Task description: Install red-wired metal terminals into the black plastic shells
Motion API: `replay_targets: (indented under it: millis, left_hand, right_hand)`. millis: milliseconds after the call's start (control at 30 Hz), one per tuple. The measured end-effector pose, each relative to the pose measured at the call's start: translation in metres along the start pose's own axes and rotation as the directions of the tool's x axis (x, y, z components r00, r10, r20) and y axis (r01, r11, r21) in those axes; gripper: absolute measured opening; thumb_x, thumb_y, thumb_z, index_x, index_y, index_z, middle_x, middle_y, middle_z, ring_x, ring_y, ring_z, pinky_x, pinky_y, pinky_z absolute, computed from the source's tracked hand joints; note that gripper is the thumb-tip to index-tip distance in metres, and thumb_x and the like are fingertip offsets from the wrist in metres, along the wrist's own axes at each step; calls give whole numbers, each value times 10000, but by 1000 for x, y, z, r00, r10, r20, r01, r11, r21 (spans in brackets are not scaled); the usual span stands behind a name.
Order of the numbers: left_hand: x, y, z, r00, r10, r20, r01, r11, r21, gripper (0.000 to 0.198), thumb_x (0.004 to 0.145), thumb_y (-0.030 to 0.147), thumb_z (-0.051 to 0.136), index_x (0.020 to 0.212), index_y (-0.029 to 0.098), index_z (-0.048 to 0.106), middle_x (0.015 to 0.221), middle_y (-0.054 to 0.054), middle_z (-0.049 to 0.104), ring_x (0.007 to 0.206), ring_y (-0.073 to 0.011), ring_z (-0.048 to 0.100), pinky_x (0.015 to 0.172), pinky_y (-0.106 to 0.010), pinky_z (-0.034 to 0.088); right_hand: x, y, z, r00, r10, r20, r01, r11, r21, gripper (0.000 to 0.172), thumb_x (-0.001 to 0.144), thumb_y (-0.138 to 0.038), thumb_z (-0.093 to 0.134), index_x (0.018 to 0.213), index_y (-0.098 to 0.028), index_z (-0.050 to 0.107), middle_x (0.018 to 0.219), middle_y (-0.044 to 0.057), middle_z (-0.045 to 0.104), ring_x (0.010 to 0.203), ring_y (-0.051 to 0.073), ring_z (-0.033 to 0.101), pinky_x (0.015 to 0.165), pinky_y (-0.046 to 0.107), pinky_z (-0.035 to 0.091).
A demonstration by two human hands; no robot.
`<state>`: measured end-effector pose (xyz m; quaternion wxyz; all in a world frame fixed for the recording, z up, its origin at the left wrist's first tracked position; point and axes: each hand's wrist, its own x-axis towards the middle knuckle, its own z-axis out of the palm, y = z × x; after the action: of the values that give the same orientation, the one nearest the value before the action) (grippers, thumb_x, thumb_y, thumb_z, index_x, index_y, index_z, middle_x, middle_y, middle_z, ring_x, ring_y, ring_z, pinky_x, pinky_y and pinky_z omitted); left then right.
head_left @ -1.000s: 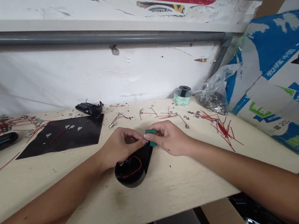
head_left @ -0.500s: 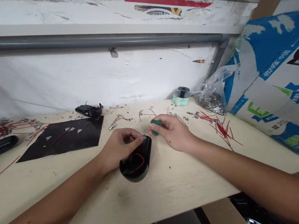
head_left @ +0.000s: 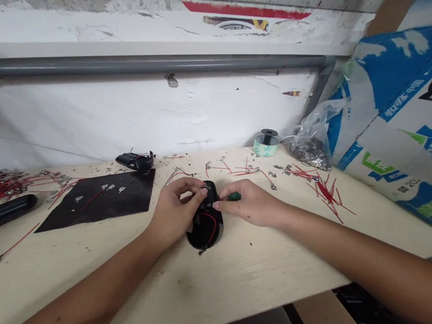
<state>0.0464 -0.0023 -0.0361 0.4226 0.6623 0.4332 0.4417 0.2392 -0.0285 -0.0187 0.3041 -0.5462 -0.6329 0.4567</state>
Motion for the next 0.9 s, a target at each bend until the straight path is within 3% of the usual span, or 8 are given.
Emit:
replay_targets:
  millis: [167, 333, 400, 467, 533, 600, 767, 900]
  left_hand:
    - [0, -1, 4, 994, 107, -4, -107, 991, -74, 280, 814, 347, 721, 1014, 154, 689, 864, -40, 671, 847, -167, 652, 797, -295, 560]
    - [-2, 2, -2, 976, 215, 25, -216, 975, 61, 299, 934, 281, 549, 1197, 169, 638, 910, -56, 693, 952, -194, 662, 938, -390, 525]
    - [-2, 1, -5, 927, 374, 36, -370, 894, 254, 307, 951, 218, 502, 1230, 188, 624, 1018, -79, 701, 1023, -211, 641, 987, -438, 488]
    - [-1, 1, -7, 845, 522, 116, -520, 750, 409, 327, 948, 168, 495, 1247, 202, 624, 1144, -98, 687, 1113, -232, 604, 1014, -463, 460]
    - [0, 2, -9, 774, 595, 216, -619, 641, 454, 334, 941, 138, 506, 1239, 206, 638, 1208, -97, 676, 1179, -245, 568, 1034, -472, 445]
    - [1, 2, -9, 742, 602, 296, -665, 601, 444, 335, 939, 118, 500, 1219, 213, 658, 1217, -83, 683, 1223, -250, 541, 1065, -484, 424]
    - [-2, 2, -10, 766, 505, 398, -642, 606, 468, 429, 933, 71, 437, 1302, 214, 602, 1333, -74, 629, 1366, -268, 406, 1123, -538, 353]
    - [-3, 2, -10, 779, 510, 364, -626, 614, 481, 396, 926, 67, 444, 1251, 213, 620, 1253, -71, 665, 1284, -258, 475, 1112, -527, 352]
  right_hand:
    - [6, 3, 3, 992, 83, 91, -115, 892, 438, 184, 723, -273, 750, 724, -176, 593, 574, -52, 500, 462, 81, 412, 542, 323, 575]
    - [9, 10, 2, 996, 40, 84, -77, 859, 506, 183, 694, -268, 764, 732, -167, 616, 553, -53, 515, 438, 71, 400, 482, 262, 541]
    - [10, 12, 1, 997, 19, 74, -54, 863, 502, 192, 690, -276, 773, 726, -164, 622, 535, -56, 507, 438, 71, 406, 462, 233, 511]
    - [10, 13, 2, 997, 13, 75, -49, 868, 494, 192, 692, -280, 774, 742, -161, 633, 544, -52, 522, 436, 70, 411, 459, 231, 501]
    - [10, 14, 2, 997, 14, 79, -51, 873, 486, 187, 693, -268, 769, 785, -157, 651, 577, -44, 549, 440, 67, 419, 457, 225, 492]
    - [10, 14, 2, 996, 7, 84, -47, 875, 482, 190, 693, -248, 760, 828, -150, 670, 609, -38, 564, 448, 61, 427, 448, 203, 465]
    - [10, 12, 1, 994, -8, 112, -44, 887, 459, 197, 696, -241, 756, 847, -137, 685, 674, -14, 605, 469, 58, 453, 417, 174, 411]
    - [10, 13, 0, 994, -3, 106, -45, 894, 446, 214, 693, -263, 773, 850, -148, 685, 648, -25, 583, 496, 76, 485, 446, 193, 451]
